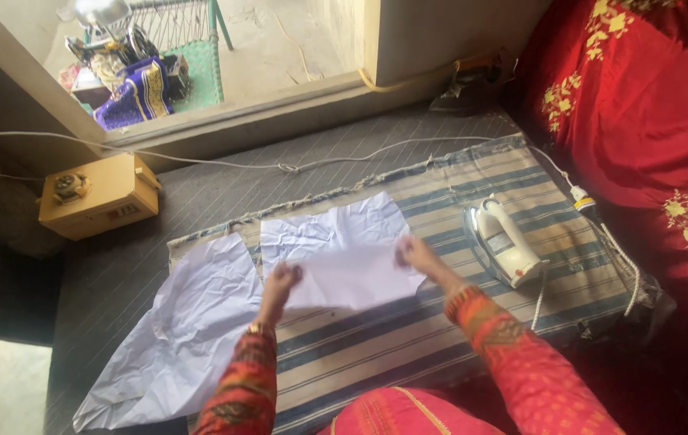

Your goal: Ironing a white garment on a low table while sitting on the floor.

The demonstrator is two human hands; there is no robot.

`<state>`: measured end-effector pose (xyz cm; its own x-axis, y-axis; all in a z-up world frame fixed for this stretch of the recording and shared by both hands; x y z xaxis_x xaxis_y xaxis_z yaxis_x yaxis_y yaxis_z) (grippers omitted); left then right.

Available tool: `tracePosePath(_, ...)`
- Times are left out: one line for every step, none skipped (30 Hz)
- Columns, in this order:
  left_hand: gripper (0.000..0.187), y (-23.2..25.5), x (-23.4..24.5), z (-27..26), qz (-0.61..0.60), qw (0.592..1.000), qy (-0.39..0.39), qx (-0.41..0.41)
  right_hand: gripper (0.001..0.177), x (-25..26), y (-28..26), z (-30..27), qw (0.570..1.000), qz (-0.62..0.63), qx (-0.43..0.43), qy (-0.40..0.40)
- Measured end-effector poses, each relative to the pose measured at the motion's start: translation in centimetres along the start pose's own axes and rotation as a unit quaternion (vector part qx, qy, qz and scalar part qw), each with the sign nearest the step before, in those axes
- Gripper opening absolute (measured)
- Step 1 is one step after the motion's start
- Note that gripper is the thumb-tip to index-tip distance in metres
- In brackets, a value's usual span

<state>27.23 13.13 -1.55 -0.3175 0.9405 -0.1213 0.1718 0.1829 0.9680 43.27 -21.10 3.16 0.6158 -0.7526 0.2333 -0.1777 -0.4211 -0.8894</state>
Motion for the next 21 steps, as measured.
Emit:
tracePosePath(0.018,6.3,-0.2,1.3,-0.014,0.994,0.013,-0.110,0.013,1.8,-6.3,-0.4,0.993,0.045,0.099,0.050)
tracePosePath(0.012,12.6,-0.4,2.2,-0.029,0.975,0.025,-0.219,0.011,3.6,-12.5,-1.3,0.972,0.088,0.196,0.097)
tracePosePath(0.012,16.9,-1.2,1.0,-0.028,0.974,0.022,-0.225,0.011,4.3,-15.8,-2.7,0.970,0.088,0.201,0.101)
tracePosePath(0.011,22.0,-1.8,-0.6,-0.048,0.959,0.025,-0.279,0.013,5.5,-19.5,-4.5,0.959,0.092,0.235,0.127)
tracePosePath(0.012,26.6,-2.4,-2.4,-0.069,0.941,0.029,-0.330,0.015,6.5,-22.9,-6.5,0.947,0.095,0.265,0.153)
tracePosePath(0.012,28.6,-2.7,-4.6,-0.069,0.940,0.026,-0.332,0.015,6.9,-23.6,-8.1,0.946,0.095,0.267,0.156)
tracePosePath(0.012,31.3,-3.2,-7.4,0.061,0.921,0.046,-0.382,0.014,7.1,-25.2,-10.1,0.934,0.066,0.314,0.155)
tracePosePath(0.012,33.9,-3.9,-10.2,0.190,0.883,0.065,-0.425,0.014,7.1,-26.7,-12.2,0.920,0.036,0.360,0.154)
tracePosePath(0.012,33.6,-3.9,-11.6,0.190,0.882,0.065,-0.426,0.014,7.4,-25.6,-12.6,0.919,0.036,0.361,0.154)
tracePosePath(0.020,32.9,-4.1,-12.7,0.249,0.879,0.062,-0.402,0.010,6.7,-25.2,-13.6,0.902,-0.067,0.400,0.150)
tracePosePath(0.029,32.0,-4.1,-13.9,0.308,0.872,0.061,-0.374,0.010,5.6,-24.5,-14.4,0.874,-0.169,0.433,0.142)
tracePosePath(0.029,29.9,-3.4,-14.4,0.308,0.872,0.063,-0.375,0.010,5.0,-23.7,-15.6,0.874,-0.169,0.434,0.141)
tracePosePath(0.030,26.6,-2.8,-14.1,0.320,0.897,0.049,-0.300,0.008,4.0,-22.6,-16.5,0.889,-0.160,0.420,0.094)
tracePosePath(0.032,23.1,-2.2,-14.0,0.330,0.916,0.034,-0.224,0.007,3.0,-21.4,-17.3,0.901,-0.151,0.404,0.047)
tracePosePath(0.032,21.4,-2.1,-14.2,0.330,0.917,0.035,-0.222,0.007,2.3,-20.2,-17.4,0.902,-0.151,0.402,0.044)
tracePosePath(0.026,19.7,-2.6,-14.6,0.285,0.928,-0.001,-0.240,0.007,1.6,-18.7,-17.2,0.915,-0.139,0.378,0.034)
tracePosePath(0.020,18.0,-3.2,-15.2,0.241,0.936,-0.039,-0.254,0.011,0.8,-16.8,-17.2,0.927,-0.126,0.351,0.023)
tracePosePath(0.020,16.5,-3.3,-15.3,0.241,0.937,-0.039,-0.250,0.011,0.2,-15.5,-17.0,0.929,-0.124,0.348,0.021)
tracePosePath(0.019,14.9,-3.4,-15.4,0.252,0.938,-0.038,-0.235,0.014,-0.3,-13.8,-16.5,0.938,-0.126,0.322,0.025)
tracePosePath(0.019,13.3,-3.6,-15.4,0.263,0.938,-0.037,-0.221,0.017,-0.8,-12.2,-16.1,0.946,-0.129,0.295,0.028)
tracePosePath(0.019,11.4,-3.5,-15.1,0.264,0.939,-0.040,-0.217,0.017,-1.3,-10.3,-15.4,0.948,-0.127,0.292,0.028)
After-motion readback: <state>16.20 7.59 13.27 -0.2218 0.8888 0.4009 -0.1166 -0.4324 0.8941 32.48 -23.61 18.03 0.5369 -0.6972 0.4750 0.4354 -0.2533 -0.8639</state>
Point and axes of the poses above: each hand's wrist, its own z-axis towards the middle knuckle, its own x-axis out of the back of the hand, y = z × x, the point moved 9 cm from there along z, towards the middle knuckle, and after that the axes turned 4 degrees about -x, right-handed, at the moved point
